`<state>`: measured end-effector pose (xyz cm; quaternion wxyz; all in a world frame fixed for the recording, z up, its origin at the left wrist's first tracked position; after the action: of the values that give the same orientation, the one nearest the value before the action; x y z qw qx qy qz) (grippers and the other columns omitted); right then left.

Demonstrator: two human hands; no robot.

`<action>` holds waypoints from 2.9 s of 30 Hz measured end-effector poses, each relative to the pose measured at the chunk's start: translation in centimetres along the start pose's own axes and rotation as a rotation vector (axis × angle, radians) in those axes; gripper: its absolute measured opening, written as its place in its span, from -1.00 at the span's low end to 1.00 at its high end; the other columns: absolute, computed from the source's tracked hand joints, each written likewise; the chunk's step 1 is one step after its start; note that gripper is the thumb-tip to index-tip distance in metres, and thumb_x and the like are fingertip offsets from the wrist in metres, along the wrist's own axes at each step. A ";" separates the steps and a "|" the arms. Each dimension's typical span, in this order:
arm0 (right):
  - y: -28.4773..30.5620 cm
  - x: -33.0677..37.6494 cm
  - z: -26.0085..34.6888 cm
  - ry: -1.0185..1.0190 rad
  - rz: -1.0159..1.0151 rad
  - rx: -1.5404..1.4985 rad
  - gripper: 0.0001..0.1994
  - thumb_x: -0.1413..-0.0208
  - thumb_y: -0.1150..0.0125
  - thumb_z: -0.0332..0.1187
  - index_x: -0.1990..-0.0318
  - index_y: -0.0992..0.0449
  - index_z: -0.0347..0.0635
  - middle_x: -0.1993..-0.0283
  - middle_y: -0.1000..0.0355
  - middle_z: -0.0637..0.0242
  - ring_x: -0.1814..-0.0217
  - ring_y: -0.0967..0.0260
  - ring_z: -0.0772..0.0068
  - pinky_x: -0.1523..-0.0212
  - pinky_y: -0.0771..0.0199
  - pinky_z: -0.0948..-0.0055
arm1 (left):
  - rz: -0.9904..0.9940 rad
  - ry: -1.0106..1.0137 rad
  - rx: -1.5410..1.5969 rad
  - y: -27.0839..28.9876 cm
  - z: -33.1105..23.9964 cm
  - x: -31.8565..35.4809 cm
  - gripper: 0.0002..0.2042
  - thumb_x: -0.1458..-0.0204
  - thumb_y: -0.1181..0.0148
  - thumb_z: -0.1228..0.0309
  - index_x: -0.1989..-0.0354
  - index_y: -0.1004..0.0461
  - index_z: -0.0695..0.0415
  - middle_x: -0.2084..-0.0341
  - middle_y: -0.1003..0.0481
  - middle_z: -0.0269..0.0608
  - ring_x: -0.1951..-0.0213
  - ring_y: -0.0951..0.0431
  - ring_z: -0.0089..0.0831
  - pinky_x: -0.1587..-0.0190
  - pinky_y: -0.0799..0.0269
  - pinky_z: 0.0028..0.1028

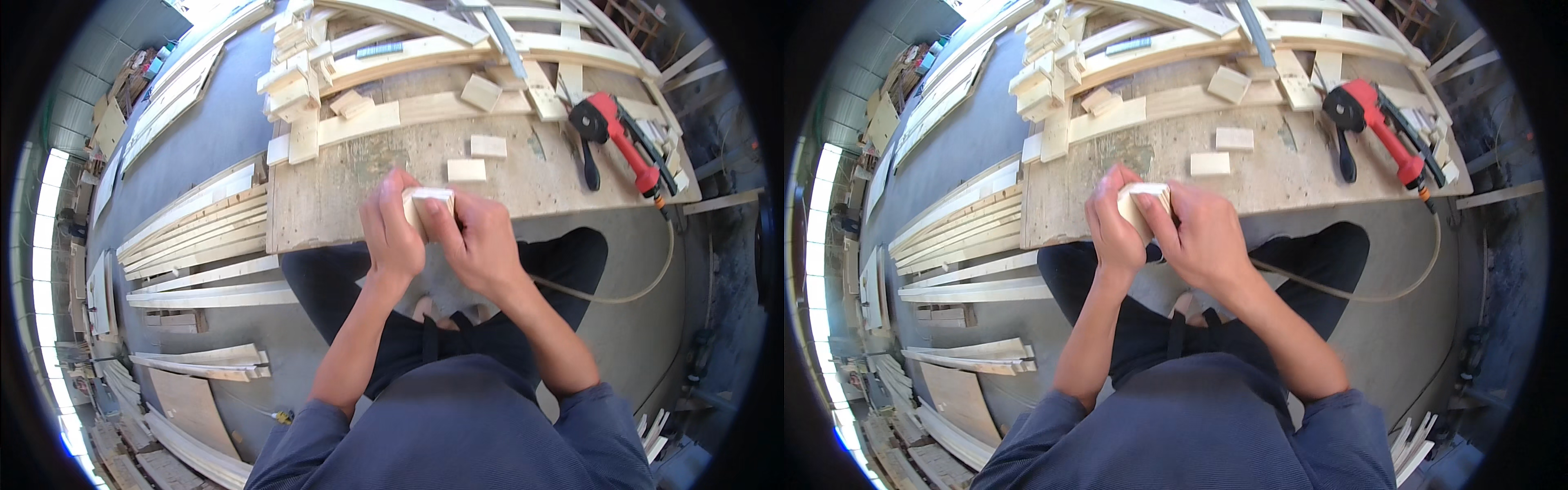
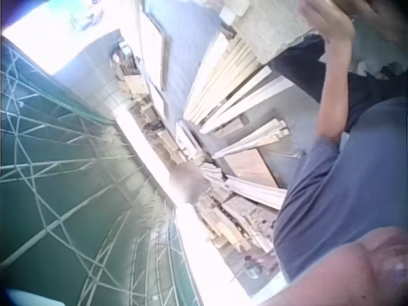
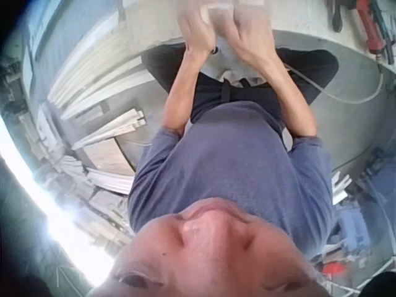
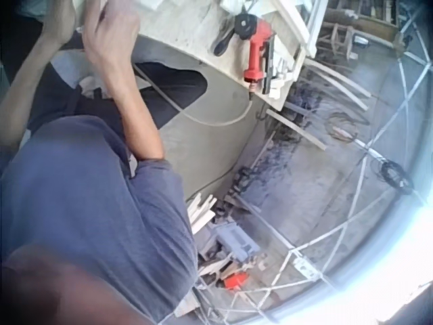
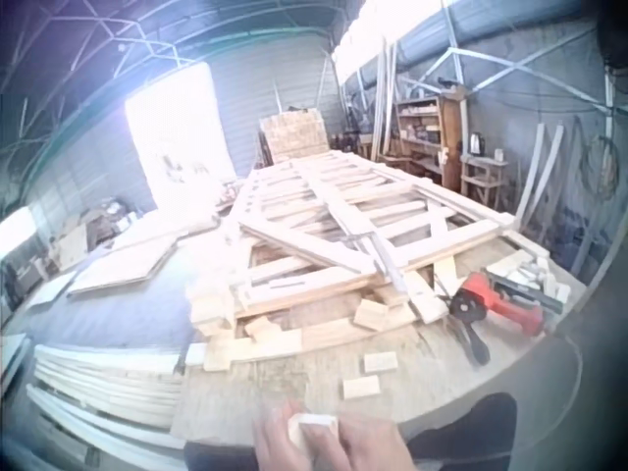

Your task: The person assembles small wooden blocks into a box-like structure using a pneumatic nail gun and a metal square. They repeatedly align pieces, drive nails, and check angles before adding more blocks.

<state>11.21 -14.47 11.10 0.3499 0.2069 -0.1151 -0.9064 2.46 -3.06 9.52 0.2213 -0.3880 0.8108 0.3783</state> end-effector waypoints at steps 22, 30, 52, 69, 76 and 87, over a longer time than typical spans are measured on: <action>-1.4 5.5 -12.0 -0.474 0.023 -0.202 -0.54 -0.61 -0.20 -0.04 0.05 -0.62 -0.39 0.44 -0.56 0.16 0.45 -0.52 0.39 0.35 -0.53 0.29 | 0.563 0.686 0.519 -5.0 5.8 6.4 -0.64 -0.40 -0.38 0.29 -0.18 -0.55 0.30 0.08 -0.67 -0.11 0.03 -0.68 -0.39 -0.10 -0.58 -0.35; -1.9 12.9 -17.3 -0.570 0.063 -0.481 -0.69 -0.59 -0.27 -0.13 -0.05 -0.59 -0.26 0.29 -0.64 0.32 0.31 -0.54 0.61 0.31 -0.60 0.45 | 0.673 0.667 0.516 -4.7 5.4 11.8 -0.36 -0.14 -0.65 0.32 -0.37 -0.55 0.24 0.01 -0.73 -0.16 0.03 -0.71 -0.47 -0.06 -0.63 -0.41; 14.7 -23.8 -35.7 -0.685 -0.281 -0.695 -0.64 -0.57 -0.30 -0.09 -0.03 -0.61 -0.29 0.20 -0.70 0.20 0.20 -0.71 0.32 0.14 -0.84 0.29 | 0.157 0.406 0.175 -2.8 13.2 3.0 -0.52 -0.16 -0.62 0.32 -0.22 -0.63 0.16 0.03 -0.65 -0.12 0.00 -0.71 -0.20 -0.08 -0.65 -0.28; 21.1 8.2 -15.4 -0.447 -0.275 -0.533 -0.77 -0.57 -0.24 -0.34 0.03 -0.64 -0.39 0.22 -0.60 0.29 0.28 -0.49 0.58 0.21 -0.49 0.49 | 0.143 0.365 -0.006 -0.6 14.3 3.0 -0.76 -0.30 -0.50 0.29 0.06 -0.73 0.22 0.28 -0.71 -0.09 0.35 -0.69 -0.24 0.22 -0.61 -0.32; 11.9 17.5 -18.2 -0.907 -0.258 -0.949 -0.75 -0.58 -0.20 -0.33 0.13 -0.59 -0.37 0.43 -0.42 0.39 0.43 -0.28 0.58 0.37 -0.32 0.50 | 0.209 0.194 -0.099 0.4 12.1 2.2 -0.51 -0.23 -0.54 0.39 -0.33 -0.60 0.08 -0.13 -0.65 -0.07 -0.08 -0.66 -0.13 -0.20 -0.55 -0.24; 0.9 22.9 -14.1 -1.148 0.063 -1.335 -0.71 -0.59 -0.22 -0.22 0.14 -0.60 -0.29 0.37 -0.38 0.43 0.37 -0.24 0.55 0.32 -0.33 0.51 | 0.351 0.263 0.061 -0.4 9.5 -0.3 -0.67 -0.17 -0.62 0.32 -0.07 -0.76 0.11 0.15 -0.78 -0.16 0.02 -0.77 -0.19 -0.15 -0.60 -0.26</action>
<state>2.85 -31.58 -7.89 0.3108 -0.5315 0.2750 -0.7384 3.54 4.35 3.66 0.0561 -0.2800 0.8988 0.3326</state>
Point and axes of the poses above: each hand's wrist, its own x-axis away from the middle knuckle, its own y-axis out of the back of the hand, z = x × y, the point moved 9 cm from there along -x, towards the middle knuckle
